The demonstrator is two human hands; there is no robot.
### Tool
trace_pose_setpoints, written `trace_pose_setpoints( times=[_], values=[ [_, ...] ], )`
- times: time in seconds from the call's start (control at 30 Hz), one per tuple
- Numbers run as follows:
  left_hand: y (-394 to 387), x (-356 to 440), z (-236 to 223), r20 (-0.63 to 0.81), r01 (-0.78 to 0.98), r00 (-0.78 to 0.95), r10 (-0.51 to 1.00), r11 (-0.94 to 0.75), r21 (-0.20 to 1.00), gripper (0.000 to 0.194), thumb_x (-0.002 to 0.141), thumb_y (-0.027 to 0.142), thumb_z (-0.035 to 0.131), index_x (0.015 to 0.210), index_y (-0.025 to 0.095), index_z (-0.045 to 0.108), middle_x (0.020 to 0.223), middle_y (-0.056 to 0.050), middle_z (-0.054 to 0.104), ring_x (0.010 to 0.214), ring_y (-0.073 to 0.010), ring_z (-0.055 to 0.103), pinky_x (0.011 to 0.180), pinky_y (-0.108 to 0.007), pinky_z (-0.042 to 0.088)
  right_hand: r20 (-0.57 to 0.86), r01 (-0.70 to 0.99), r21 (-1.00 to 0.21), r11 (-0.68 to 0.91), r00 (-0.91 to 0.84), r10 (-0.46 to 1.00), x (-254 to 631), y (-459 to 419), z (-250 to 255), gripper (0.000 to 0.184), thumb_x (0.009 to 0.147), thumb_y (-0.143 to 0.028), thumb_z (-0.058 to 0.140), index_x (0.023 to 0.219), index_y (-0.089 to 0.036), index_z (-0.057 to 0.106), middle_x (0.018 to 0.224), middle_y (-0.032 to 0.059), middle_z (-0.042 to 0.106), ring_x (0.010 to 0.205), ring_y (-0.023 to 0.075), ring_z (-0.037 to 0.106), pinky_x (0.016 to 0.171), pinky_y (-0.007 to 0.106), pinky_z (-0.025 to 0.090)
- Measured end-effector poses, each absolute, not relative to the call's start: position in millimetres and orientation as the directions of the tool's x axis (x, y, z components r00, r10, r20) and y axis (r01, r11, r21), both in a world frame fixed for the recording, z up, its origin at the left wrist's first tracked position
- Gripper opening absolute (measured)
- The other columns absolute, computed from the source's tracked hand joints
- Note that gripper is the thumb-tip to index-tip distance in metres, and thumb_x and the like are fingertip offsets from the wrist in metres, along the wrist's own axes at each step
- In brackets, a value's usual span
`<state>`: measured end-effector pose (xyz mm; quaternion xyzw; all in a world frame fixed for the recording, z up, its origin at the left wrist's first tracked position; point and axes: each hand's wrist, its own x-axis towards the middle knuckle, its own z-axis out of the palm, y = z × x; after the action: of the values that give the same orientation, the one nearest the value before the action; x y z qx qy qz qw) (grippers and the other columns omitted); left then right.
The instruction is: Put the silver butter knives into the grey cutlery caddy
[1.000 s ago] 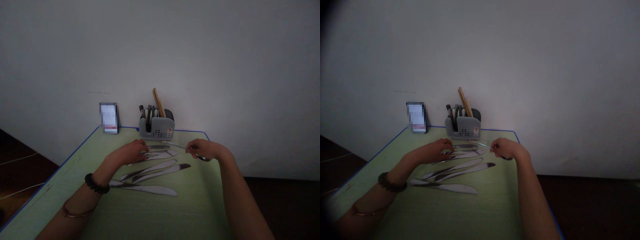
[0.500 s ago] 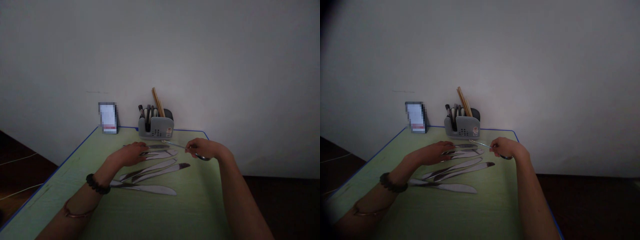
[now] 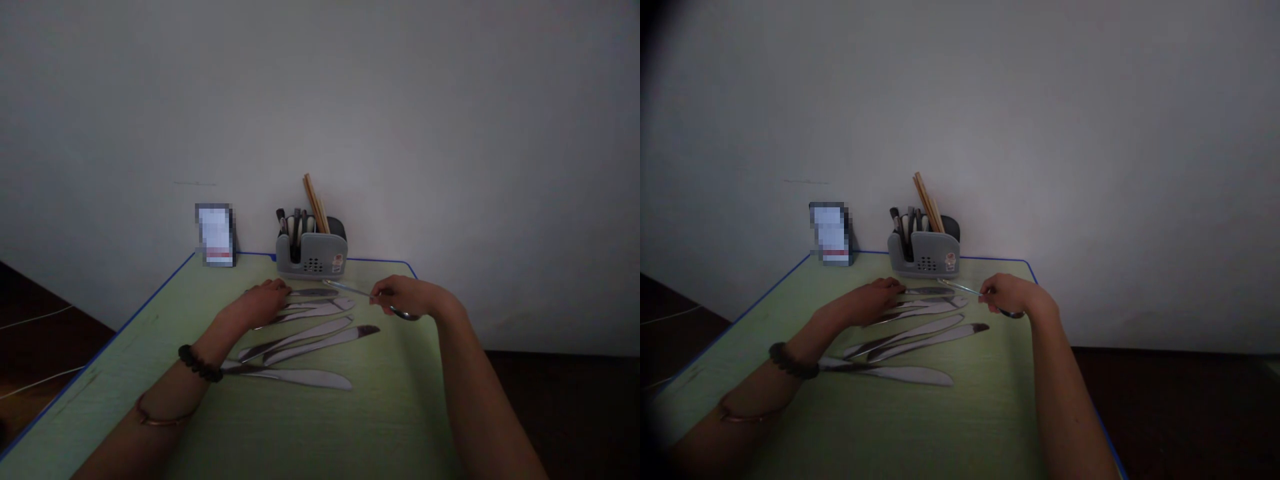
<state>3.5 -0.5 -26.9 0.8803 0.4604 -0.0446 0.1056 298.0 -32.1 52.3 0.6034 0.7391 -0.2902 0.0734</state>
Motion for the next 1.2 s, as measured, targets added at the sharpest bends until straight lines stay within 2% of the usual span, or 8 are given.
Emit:
trace_pose_setpoints(
  times=[0.23, 0.4, 0.5, 0.63, 0.77, 0.83, 1.07, 1.2],
  values=[
    [7.6, 0.1, -28.2, -0.146, 0.852, 0.523, 0.840, -0.517, 0.083, 0.029, 0.087, 0.018, 0.046, 0.112, 0.016, 0.059, 0.114, -0.014, 0.058, 0.104, -0.0247, 0.055, 0.088, -0.034, 0.044, -0.461, 0.932, -0.350, 0.097, -0.262, 0.848, 300.2, -31.2, 50.0, 0.030, 0.083, -0.029, 0.045, 0.094, -0.012, 0.067, 0.074, 0.0072, 0.067, 0.058, 0.0121, 0.054, 0.051, 0.021, 0.039],
    [13.9, -2.2, -27.4, -0.153, 0.871, 0.487, 0.860, -0.467, 0.152, 0.022, 0.087, 0.018, 0.043, 0.097, 0.016, 0.062, 0.103, -0.011, 0.063, 0.094, -0.0218, 0.058, 0.080, -0.030, 0.045, -0.456, 0.929, -0.353, 0.111, -0.274, 0.847, 300.8, -29.7, 48.4, 0.029, 0.083, -0.028, 0.045, 0.094, -0.012, 0.067, 0.074, 0.0078, 0.067, 0.059, 0.0121, 0.053, 0.051, 0.020, 0.039],
    [16.2, -4.4, -28.6, -0.153, 0.866, 0.494, 0.856, -0.470, 0.169, 0.020, 0.085, 0.017, 0.045, 0.096, 0.015, 0.062, 0.103, -0.011, 0.063, 0.092, -0.0213, 0.059, 0.080, -0.030, 0.045, -0.460, 0.928, -0.356, 0.108, -0.275, 0.844, 301.6, -28.9, 46.6, 0.029, 0.083, -0.028, 0.045, 0.093, -0.012, 0.067, 0.074, 0.0072, 0.066, 0.057, 0.0118, 0.053, 0.049, 0.020, 0.039],
    [12.6, -3.2, -27.9, -0.145, 0.864, 0.503, 0.852, -0.489, 0.119, 0.021, 0.082, 0.011, 0.046, 0.097, 0.013, 0.061, 0.103, -0.012, 0.063, 0.092, -0.0216, 0.059, 0.079, -0.029, 0.046, -0.453, 0.925, -0.361, 0.121, -0.287, 0.844, 302.1, -28.7, 45.8, 0.029, 0.083, -0.029, 0.045, 0.093, -0.012, 0.067, 0.072, 0.0069, 0.066, 0.058, 0.0118, 0.052, 0.050, 0.020, 0.039],
    [4.5, 5.3, -27.0, -0.144, 0.855, 0.510, 0.848, -0.518, -0.017, 0.027, 0.079, 0.006, 0.044, 0.100, 0.011, 0.060, 0.105, -0.015, 0.062, 0.096, -0.0244, 0.059, 0.080, -0.031, 0.047, -0.454, 0.923, -0.364, 0.124, -0.292, 0.842, 300.0, -31.1, 48.5, 0.028, 0.083, -0.029, 0.046, 0.092, -0.011, 0.066, 0.071, 0.0065, 0.065, 0.056, 0.0113, 0.051, 0.050, 0.020, 0.039],
    [1.7, 11.0, -27.5, -0.147, 0.848, 0.516, 0.844, -0.527, -0.049, 0.027, 0.080, 0.007, 0.042, 0.100, 0.009, 0.060, 0.103, -0.018, 0.062, 0.096, -0.0262, 0.060, 0.079, -0.034, 0.048, -0.458, 0.925, -0.364, 0.106, -0.277, 0.845, 298.7, -32.5, 50.2, 0.028, 0.084, -0.029, 0.046, 0.092, -0.011, 0.066, 0.071, 0.0062, 0.065, 0.055, 0.0106, 0.050, 0.049, 0.020, 0.038],
    [8.0, 16.4, -22.7, -0.201, 0.798, 0.582, 0.788, -0.601, -0.046, 0.025, 0.076, 0.010, 0.045, 0.092, 0.010, 0.064, 0.097, -0.018, 0.066, 0.088, -0.0281, 0.064, 0.076, -0.037, 0.049, -0.467, 0.935, -0.346, 0.073, -0.239, 0.851, 299.2, -34.2, 53.4, 0.029, 0.084, -0.029, 0.045, 0.093, -0.012, 0.067, 0.074, 0.0058, 0.066, 0.051, 0.0091, 0.049, 0.048, 0.020, 0.037],
    [15.2, 6.6, -18.2, -0.216, 0.767, 0.625, 0.750, -0.642, -0.010, 0.022, 0.077, 0.012, 0.045, 0.087, 0.013, 0.065, 0.095, -0.013, 0.067, 0.084, -0.0236, 0.064, 0.075, -0.032, 0.048, -0.449, 0.933, -0.350, 0.085, -0.247, 0.859, 302.0, -34.1, 53.6, 0.030, 0.084, -0.030, 0.045, 0.093, -0.012, 0.067, 0.073, 0.0062, 0.066, 0.053, 0.0101, 0.051, 0.048, 0.021, 0.037]
  ],
)
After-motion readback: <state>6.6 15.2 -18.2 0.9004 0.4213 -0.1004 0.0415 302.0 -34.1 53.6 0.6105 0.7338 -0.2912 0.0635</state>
